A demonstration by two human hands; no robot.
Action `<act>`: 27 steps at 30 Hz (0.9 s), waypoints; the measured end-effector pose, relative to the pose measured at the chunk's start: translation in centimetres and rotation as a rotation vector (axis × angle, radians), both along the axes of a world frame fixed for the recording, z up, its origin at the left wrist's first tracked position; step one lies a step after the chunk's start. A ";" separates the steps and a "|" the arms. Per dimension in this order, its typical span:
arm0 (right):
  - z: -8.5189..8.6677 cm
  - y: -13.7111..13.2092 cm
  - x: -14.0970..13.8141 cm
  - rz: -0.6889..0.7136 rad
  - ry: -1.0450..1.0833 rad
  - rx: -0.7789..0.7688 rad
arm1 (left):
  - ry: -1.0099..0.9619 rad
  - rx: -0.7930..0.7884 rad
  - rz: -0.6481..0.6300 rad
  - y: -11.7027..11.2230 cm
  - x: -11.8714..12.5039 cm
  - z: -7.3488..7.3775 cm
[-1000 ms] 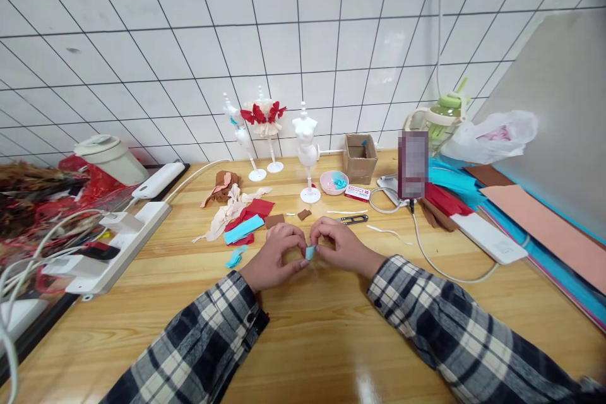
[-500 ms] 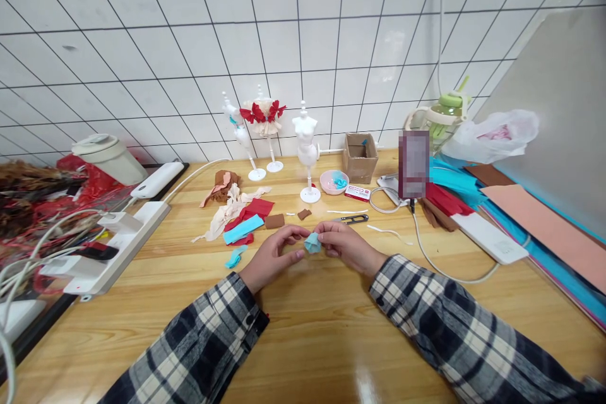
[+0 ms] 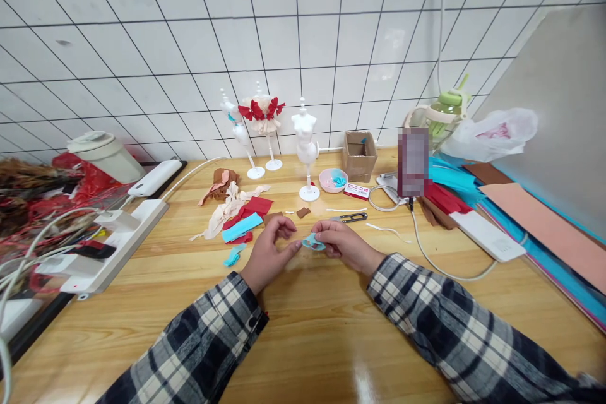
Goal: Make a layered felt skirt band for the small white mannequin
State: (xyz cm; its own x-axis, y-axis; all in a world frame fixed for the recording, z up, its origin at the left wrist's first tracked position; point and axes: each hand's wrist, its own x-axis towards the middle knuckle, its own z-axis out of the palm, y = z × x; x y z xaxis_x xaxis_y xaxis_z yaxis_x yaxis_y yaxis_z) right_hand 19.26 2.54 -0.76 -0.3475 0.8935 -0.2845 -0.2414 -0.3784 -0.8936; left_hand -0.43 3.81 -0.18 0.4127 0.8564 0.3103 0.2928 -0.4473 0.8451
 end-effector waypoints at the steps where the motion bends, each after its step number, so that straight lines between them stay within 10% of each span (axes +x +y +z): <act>1: 0.0 0.0 0.1 0.000 0.013 -0.005 | 0.038 0.151 0.008 -0.1 -0.2 0.3; 9: 0.0 -0.1 0.0 0.006 0.027 0.017 | 0.359 0.677 0.004 -0.7 0.0 0.8; 27: 0.0 -0.1 0.2 0.021 0.007 0.001 | 0.235 0.762 -0.056 -0.7 0.3 1.0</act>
State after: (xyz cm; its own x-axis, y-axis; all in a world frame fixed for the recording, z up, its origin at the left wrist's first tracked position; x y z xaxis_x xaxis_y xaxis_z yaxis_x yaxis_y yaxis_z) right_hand 19.47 2.46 -0.73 -0.3678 0.8863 -0.2812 -0.2402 -0.3827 -0.8921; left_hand -0.17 3.15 0.82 0.5761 0.4199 0.7013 0.3856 -0.8961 0.2198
